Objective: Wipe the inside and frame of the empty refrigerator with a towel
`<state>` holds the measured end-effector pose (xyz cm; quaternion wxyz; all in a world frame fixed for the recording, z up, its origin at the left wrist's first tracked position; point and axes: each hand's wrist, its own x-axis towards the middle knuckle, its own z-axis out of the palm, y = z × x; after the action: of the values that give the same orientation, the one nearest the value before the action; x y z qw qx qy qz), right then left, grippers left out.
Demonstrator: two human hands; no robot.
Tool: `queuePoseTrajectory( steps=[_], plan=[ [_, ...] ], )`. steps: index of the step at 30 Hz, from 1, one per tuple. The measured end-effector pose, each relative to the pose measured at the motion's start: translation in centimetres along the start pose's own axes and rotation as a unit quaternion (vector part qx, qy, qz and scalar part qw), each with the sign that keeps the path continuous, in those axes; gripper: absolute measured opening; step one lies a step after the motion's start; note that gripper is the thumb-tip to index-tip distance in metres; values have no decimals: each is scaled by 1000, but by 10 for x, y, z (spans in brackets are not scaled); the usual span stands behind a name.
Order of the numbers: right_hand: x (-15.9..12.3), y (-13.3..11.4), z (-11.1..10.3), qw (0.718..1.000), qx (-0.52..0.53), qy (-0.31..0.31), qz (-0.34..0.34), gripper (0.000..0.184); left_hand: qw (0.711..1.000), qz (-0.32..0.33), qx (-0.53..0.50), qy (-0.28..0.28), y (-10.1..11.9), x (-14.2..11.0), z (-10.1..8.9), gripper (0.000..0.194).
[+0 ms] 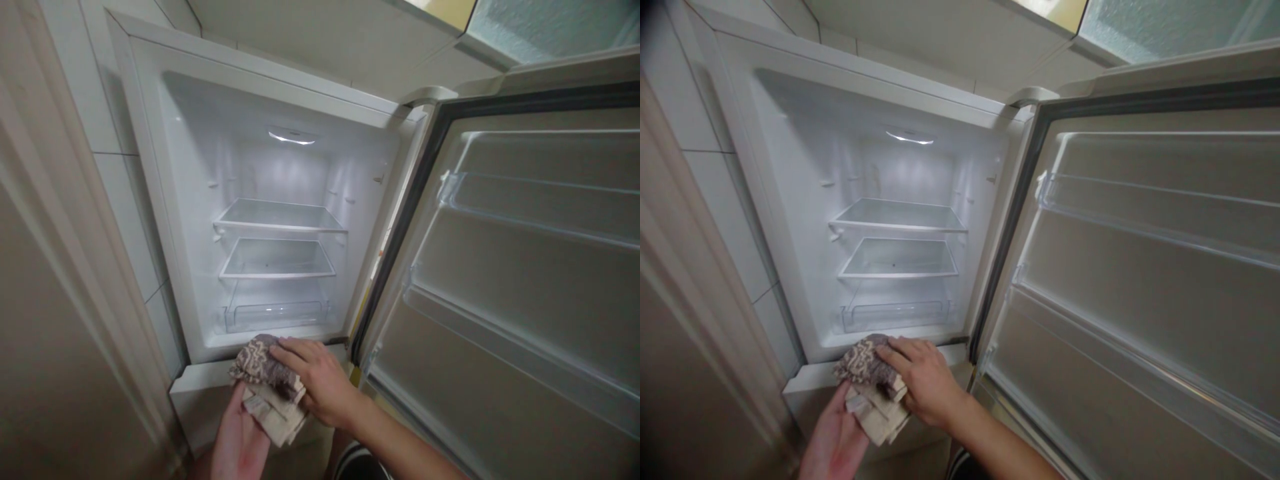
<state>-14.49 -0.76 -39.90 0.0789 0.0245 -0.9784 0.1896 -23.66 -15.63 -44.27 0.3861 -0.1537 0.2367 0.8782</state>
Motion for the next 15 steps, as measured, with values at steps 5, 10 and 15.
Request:
queuePoseTrajectory(
  steps=[5, 10, 15],
  plan=[
    [-6, -3, 2, 997, 19, -56, -43, 87, 993, 25, 92, 68, 4, -13, 11, 36],
    [-15, -2, 1, 941, 333, -16, 48, 110, 920, 211, 322, 72, -2, 10, -22, 50],
    [1, -28, 24, 772, 613, 122, 114, 98, 645, 461, 599, -114, -14, 31, -38, 54]
  ],
)
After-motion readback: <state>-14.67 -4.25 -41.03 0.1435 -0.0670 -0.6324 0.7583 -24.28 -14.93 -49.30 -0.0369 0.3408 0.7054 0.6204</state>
